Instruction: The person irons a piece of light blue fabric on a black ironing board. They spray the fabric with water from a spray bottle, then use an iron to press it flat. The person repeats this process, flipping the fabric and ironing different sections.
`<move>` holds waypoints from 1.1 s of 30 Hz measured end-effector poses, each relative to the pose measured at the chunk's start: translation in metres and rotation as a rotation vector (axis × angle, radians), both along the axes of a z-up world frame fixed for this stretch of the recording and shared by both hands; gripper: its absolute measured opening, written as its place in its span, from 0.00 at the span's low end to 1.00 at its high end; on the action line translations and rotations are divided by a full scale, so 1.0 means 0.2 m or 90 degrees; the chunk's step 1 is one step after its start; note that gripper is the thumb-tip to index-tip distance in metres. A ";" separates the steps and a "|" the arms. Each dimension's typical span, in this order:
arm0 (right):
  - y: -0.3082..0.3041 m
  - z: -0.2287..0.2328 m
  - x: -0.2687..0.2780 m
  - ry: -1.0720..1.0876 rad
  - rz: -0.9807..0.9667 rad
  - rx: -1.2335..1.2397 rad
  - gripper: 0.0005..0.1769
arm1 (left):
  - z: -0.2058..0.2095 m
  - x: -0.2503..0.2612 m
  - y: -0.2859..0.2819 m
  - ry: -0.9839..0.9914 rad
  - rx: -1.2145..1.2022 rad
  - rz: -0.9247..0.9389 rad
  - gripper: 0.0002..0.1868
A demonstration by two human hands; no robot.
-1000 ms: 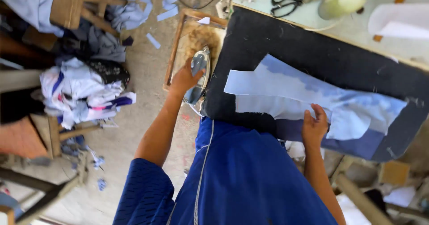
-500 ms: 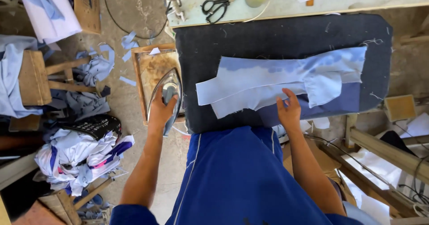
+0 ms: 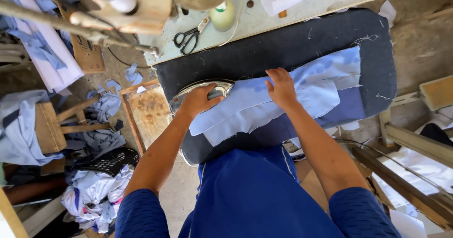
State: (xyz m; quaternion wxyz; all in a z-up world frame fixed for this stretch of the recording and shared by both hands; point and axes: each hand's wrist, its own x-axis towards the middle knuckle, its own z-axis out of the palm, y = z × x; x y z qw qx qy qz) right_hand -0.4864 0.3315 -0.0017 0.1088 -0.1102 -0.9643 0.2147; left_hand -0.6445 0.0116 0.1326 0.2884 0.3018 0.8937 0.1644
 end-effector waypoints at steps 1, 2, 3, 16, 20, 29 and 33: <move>0.04 -0.05 -0.01 -0.030 0.012 0.019 0.23 | -0.03 -0.03 0.02 -0.011 -0.018 -0.015 0.37; 0.08 -0.07 -0.02 -0.032 0.006 0.013 0.23 | 0.00 -0.04 0.04 -0.012 -0.025 -0.021 0.37; 0.12 -0.09 -0.02 -0.074 0.034 0.036 0.20 | 0.03 -0.05 0.06 -0.026 -0.051 -0.018 0.39; 0.55 -0.12 -0.07 -0.300 0.167 0.127 0.11 | 0.09 -0.06 0.42 -0.104 -0.230 -0.124 0.41; 0.66 0.00 -0.07 -0.312 0.152 0.135 0.09 | 0.07 -0.05 0.50 -0.113 -0.226 -0.115 0.42; 0.53 0.08 -0.16 -0.406 0.137 0.066 0.17 | 0.15 0.05 0.66 -0.066 -0.121 -0.163 0.42; 0.36 0.13 -0.23 -0.398 0.171 0.032 0.16 | 0.09 0.02 0.49 -0.082 -0.147 -0.142 0.43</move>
